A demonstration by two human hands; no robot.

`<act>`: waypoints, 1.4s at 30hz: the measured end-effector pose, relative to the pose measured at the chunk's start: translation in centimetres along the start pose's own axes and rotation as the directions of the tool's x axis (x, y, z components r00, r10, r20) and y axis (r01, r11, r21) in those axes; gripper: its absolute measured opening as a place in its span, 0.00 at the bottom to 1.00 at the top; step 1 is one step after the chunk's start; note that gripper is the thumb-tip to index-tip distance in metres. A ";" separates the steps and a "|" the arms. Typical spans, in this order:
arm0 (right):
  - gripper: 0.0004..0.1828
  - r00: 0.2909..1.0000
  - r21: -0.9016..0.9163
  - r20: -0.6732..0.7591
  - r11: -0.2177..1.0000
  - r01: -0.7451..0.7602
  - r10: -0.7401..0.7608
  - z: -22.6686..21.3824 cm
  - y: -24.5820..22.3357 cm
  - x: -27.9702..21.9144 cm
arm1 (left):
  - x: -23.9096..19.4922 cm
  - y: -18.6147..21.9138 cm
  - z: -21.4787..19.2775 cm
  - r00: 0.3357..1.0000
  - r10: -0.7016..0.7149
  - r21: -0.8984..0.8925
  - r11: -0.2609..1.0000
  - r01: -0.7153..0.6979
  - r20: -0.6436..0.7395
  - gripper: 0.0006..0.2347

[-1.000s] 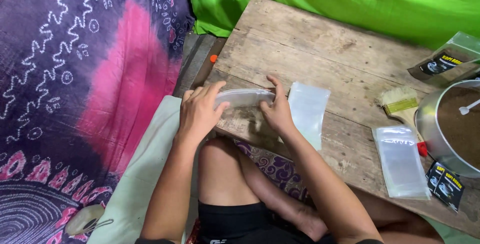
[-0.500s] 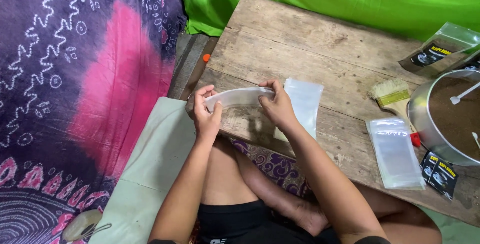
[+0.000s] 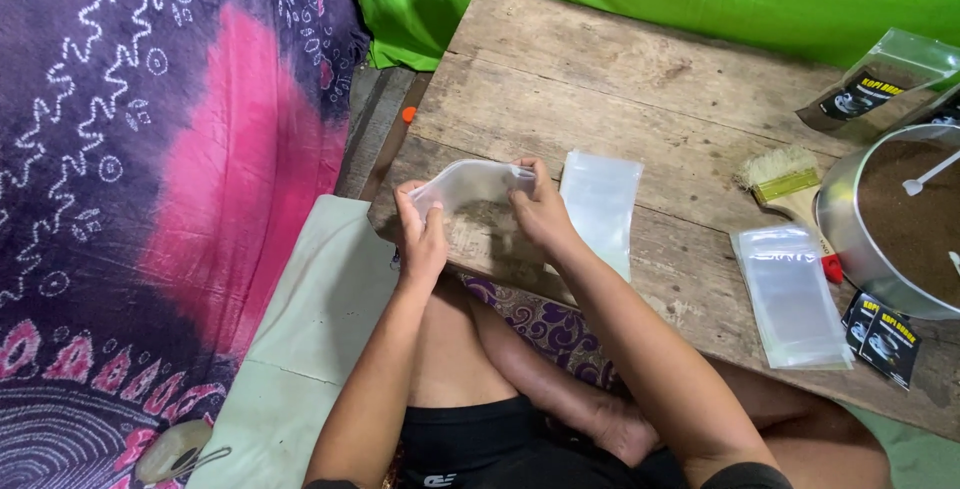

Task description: Organizing and stacking clear plastic packaging bags on a wooden table in preparation for use.

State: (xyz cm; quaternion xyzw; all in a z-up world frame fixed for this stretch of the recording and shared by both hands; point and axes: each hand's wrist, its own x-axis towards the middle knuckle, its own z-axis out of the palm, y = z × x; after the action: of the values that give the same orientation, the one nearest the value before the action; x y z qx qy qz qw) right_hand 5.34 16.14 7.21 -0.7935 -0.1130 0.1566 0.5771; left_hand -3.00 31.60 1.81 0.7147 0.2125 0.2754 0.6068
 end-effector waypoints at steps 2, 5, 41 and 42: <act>0.20 1.000 -0.024 -0.010 1.000 0.001 -0.002 -0.6 -1.2 -0.8 | -0.2 0.9 -0.2 0.999 0.050 -0.010 0.999 -0.050 -0.002 0.10; 0.17 0.993 -0.040 0.023 0.992 0.118 -0.118 -1.5 -2.7 -3.3 | 0.0 1.6 -1.3 0.977 0.215 -0.077 0.974 -0.215 -0.006 0.06; 0.25 0.987 0.092 -0.001 0.983 0.159 -0.159 -25.1 -1.5 -7.5 | -6.6 4.0 6.7 0.576 0.554 0.018 0.712 -0.702 0.601 0.16; 0.25 0.962 0.090 0.070 0.962 0.256 -0.263 -24.1 -2.3 -5.9 | -6.3 3.2 6.6 0.578 0.582 -0.047 0.727 -0.685 0.572 0.16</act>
State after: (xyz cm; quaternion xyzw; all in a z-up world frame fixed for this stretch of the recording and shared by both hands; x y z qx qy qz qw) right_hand 8.99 -6.47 16.96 -0.7411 -0.2330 0.1161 0.6189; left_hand -3.61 22.08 3.32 0.8414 -0.2178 0.2367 0.4343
